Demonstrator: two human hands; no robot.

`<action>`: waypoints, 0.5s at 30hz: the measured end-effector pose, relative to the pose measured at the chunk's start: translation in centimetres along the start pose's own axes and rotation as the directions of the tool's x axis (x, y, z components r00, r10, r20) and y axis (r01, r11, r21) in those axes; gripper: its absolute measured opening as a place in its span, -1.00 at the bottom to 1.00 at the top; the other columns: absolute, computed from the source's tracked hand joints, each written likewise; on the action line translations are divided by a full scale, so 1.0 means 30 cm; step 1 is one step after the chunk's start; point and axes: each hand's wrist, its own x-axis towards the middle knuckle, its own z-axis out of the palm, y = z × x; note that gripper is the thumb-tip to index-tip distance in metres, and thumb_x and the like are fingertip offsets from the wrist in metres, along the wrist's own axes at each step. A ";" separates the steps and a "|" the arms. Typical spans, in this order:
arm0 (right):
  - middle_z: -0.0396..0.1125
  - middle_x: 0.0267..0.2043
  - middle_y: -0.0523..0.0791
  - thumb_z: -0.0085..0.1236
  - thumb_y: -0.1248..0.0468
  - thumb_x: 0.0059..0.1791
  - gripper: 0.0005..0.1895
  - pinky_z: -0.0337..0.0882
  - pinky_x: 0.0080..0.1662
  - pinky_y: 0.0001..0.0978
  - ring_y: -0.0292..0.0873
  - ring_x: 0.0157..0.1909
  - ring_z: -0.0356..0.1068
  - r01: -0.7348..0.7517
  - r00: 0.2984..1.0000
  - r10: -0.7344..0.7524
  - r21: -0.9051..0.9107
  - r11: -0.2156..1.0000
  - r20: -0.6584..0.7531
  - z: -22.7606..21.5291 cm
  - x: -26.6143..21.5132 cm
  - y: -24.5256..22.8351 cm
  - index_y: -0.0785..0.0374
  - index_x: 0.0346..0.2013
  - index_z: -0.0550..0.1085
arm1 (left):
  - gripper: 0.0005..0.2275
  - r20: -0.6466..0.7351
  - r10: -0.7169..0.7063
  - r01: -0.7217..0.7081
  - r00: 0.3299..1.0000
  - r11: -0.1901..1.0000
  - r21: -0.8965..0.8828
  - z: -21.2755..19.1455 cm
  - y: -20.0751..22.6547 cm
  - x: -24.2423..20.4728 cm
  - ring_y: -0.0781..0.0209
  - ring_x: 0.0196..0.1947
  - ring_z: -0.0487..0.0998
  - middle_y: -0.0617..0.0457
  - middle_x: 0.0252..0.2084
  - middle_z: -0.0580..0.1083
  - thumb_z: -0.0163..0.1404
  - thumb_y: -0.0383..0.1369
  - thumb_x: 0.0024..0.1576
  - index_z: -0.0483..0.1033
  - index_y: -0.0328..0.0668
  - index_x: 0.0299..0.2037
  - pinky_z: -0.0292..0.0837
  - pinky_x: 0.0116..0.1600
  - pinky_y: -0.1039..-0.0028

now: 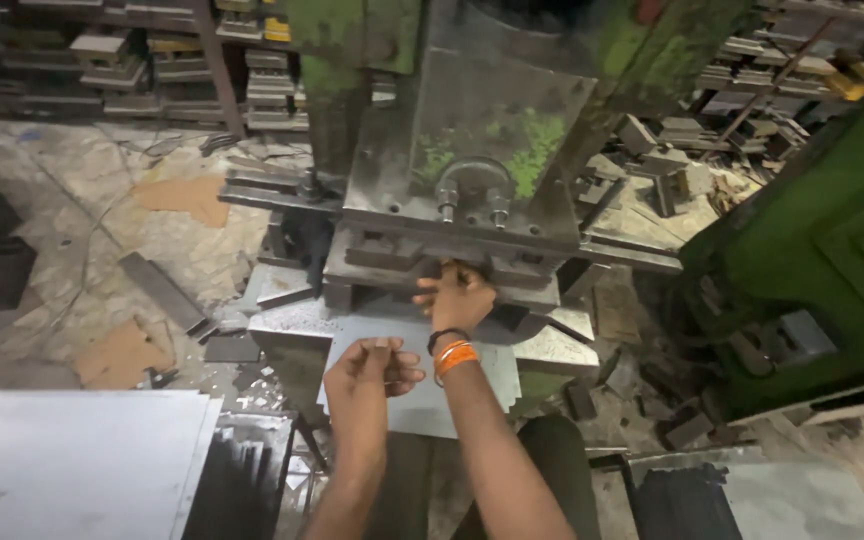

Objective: Using an industrial press machine to stamp metal sheets into specific shapes.

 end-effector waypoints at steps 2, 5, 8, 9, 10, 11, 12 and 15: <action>0.49 -0.54 0.04 0.00 0.35 0.06 -0.91 0.13 -0.73 -0.42 -0.13 -0.74 0.33 -0.061 0.998 0.060 0.020 0.998 0.026 -0.007 0.071 0.043 0.33 -0.20 0.40 | -0.84 0.033 0.088 -0.090 0.996 0.991 0.099 -0.052 0.068 -0.006 0.15 -0.41 0.57 -0.14 -0.36 0.59 -0.07 -0.47 0.26 0.57 -0.43 -0.18 0.44 -0.23 0.46; 0.49 -0.54 0.06 -0.06 0.39 -0.01 -0.93 0.19 -0.71 -0.40 -0.09 -0.72 0.37 -0.108 0.994 0.108 0.006 0.994 -0.008 0.001 0.185 0.064 0.30 -0.28 0.41 | -0.84 0.058 0.311 -0.293 0.949 0.797 0.527 -0.202 0.218 -0.025 0.02 -0.20 0.64 -0.10 -0.26 0.65 0.04 -0.33 0.21 0.63 -0.14 -0.11 0.51 -0.07 0.31; 0.45 -0.57 0.05 0.04 0.37 -0.10 -0.90 0.28 -0.71 -0.37 -0.06 -0.72 0.39 -0.082 0.995 0.083 0.007 0.997 -0.064 0.010 0.255 0.119 0.34 -0.44 0.49 | -0.69 0.103 0.602 -0.327 0.792 0.275 0.904 -0.471 0.372 -0.032 -0.32 0.05 0.58 -0.29 -0.07 0.59 0.12 -0.19 0.19 0.59 -0.18 0.04 0.42 0.12 0.00; 0.43 -0.60 0.03 0.11 0.36 -0.13 -0.94 0.29 -0.70 -0.36 -0.05 -0.73 0.38 -0.063 0.994 0.067 0.042 0.997 -0.085 0.002 0.279 0.141 0.30 -0.47 0.49 | -0.55 0.178 0.722 -0.280 0.669 0.023 0.960 -0.568 0.416 -0.035 -0.51 0.15 0.48 -0.50 0.05 0.51 0.15 -0.20 0.19 0.51 -0.50 0.13 0.32 0.23 -0.16; 0.43 -0.60 0.03 0.11 0.36 -0.13 -0.94 0.29 -0.70 -0.36 -0.05 -0.73 0.38 -0.070 0.995 0.072 0.035 0.997 -0.069 -0.027 0.156 0.098 0.30 -0.47 0.49 | -0.55 0.164 0.727 -0.265 0.667 0.026 0.964 -0.739 0.417 -0.011 -0.51 0.15 0.48 -0.50 0.05 0.51 0.15 -0.20 0.19 0.51 -0.50 0.13 0.32 0.23 -0.16; 0.36 -0.59 -0.06 0.10 0.38 -0.07 -0.91 0.29 -0.62 -0.42 -0.16 -0.67 0.33 -0.053 0.998 0.054 0.037 0.998 -0.022 -0.060 0.039 0.052 0.27 -0.48 0.47 | -0.33 -0.032 0.705 0.087 0.708 -0.042 0.995 -0.909 0.417 0.008 -0.47 0.17 0.42 -0.52 0.12 0.45 -0.02 0.05 0.23 0.40 -0.60 0.22 0.17 0.27 -0.12; 0.30 -0.57 -0.15 0.10 0.41 0.00 -0.84 0.29 -0.55 -0.48 -0.26 -0.62 0.28 -0.030 0.999 0.029 0.046 0.998 0.023 -0.092 -0.068 -0.006 0.23 -0.49 0.45 | -0.10 -0.228 0.701 0.420 0.676 -0.113 0.901 -1.070 0.421 0.035 -0.43 0.20 0.36 -0.54 0.19 0.38 -0.18 0.30 0.28 0.29 -0.68 0.32 0.02 0.31 -0.08; 0.29 -0.48 -0.06 -0.02 0.41 0.09 -0.89 0.22 -0.57 -0.38 -0.18 -0.54 0.29 -0.103 0.981 0.073 0.159 0.982 0.180 -0.283 -0.222 0.168 0.36 -0.21 0.48 | -0.11 -0.434 0.611 0.594 0.662 -0.075 0.801 -1.186 0.566 -0.034 -0.25 -0.36 0.69 -0.37 -0.30 0.65 -0.12 0.41 0.33 0.68 -0.59 -0.11 0.44 -0.09 0.06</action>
